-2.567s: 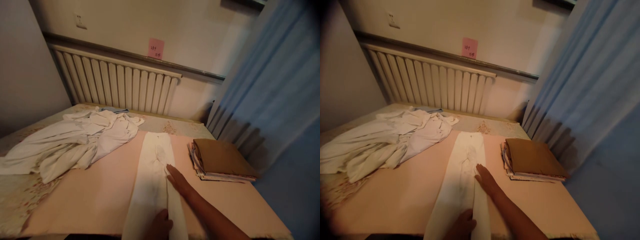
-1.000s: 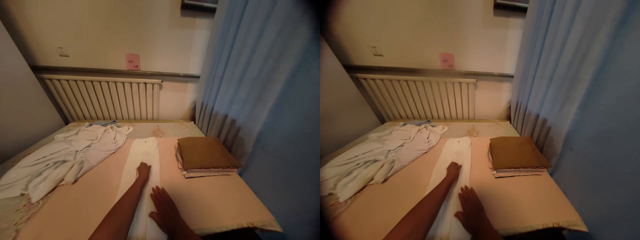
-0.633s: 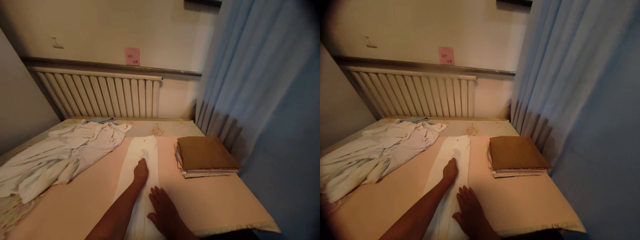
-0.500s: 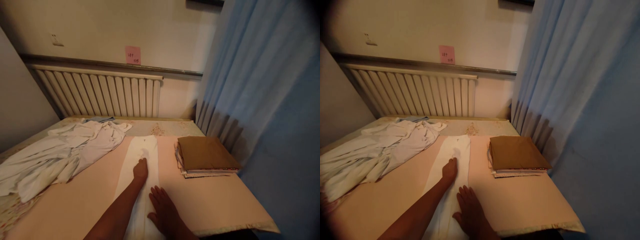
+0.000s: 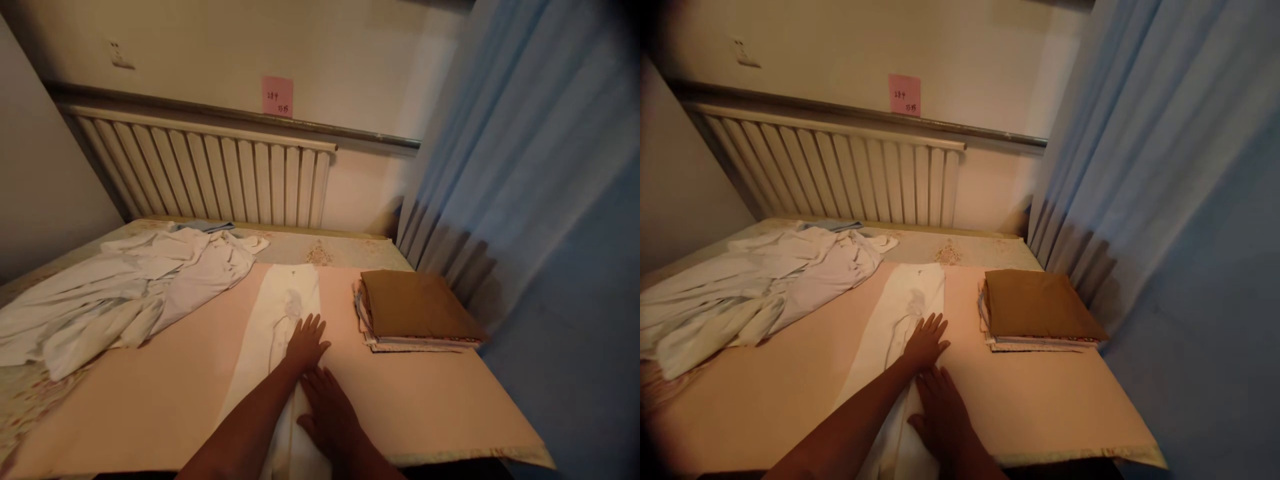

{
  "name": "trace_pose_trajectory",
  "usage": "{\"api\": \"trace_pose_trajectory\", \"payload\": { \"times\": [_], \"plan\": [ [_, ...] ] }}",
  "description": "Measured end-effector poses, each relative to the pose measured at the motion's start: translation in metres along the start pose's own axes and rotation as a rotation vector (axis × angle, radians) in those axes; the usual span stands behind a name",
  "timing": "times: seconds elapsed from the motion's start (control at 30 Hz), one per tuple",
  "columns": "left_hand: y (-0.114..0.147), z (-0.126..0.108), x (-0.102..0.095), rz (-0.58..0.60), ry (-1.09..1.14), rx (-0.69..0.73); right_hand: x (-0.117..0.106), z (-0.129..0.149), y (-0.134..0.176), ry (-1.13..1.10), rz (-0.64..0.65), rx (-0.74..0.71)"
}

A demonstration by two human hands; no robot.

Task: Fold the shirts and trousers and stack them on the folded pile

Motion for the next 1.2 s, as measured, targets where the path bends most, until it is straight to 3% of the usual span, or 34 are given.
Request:
{"api": "trace_pose_trajectory", "payload": {
  "times": [0.13,0.23,0.33,0.47,0.6,0.77,0.97,1.2],
  "plan": [
    [0.001,0.003,-0.003,0.048,0.031,0.028,0.000,0.001,0.002,0.008,-0.009,-0.007],
    [0.018,0.006,-0.007,0.094,0.052,0.052,-0.003,0.003,0.002,0.013,-0.030,-0.009],
    [0.053,0.015,-0.017,0.094,0.062,0.067,-0.005,0.006,0.003,0.032,-0.050,-0.031],
    [0.114,0.034,-0.034,-0.004,0.021,0.059,-0.005,0.009,0.005,0.075,-0.058,-0.048],
    [0.167,0.050,-0.034,-0.034,-0.087,0.022,-0.006,0.014,0.008,0.116,-0.086,-0.074],
    [0.202,0.039,-0.036,-0.105,-0.167,0.114,-0.010,0.021,0.011,0.179,-0.147,-0.123],
    [0.227,0.024,-0.044,-0.179,-0.224,0.109,-0.005,0.043,0.020,0.218,-0.108,-0.207],
    [0.263,0.014,-0.031,-0.195,-0.251,0.074,0.010,0.064,0.043,0.233,-0.082,-0.290]
  ]
}}
Point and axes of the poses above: each hand's wrist, its own y-axis away from the middle knuckle, its own x-axis out of the palm, z = x × y, the point moved 10 cm from there along -y, towards the middle knuckle, and after that the axes turned 4 degrees about -x, right-handed, at the moved point
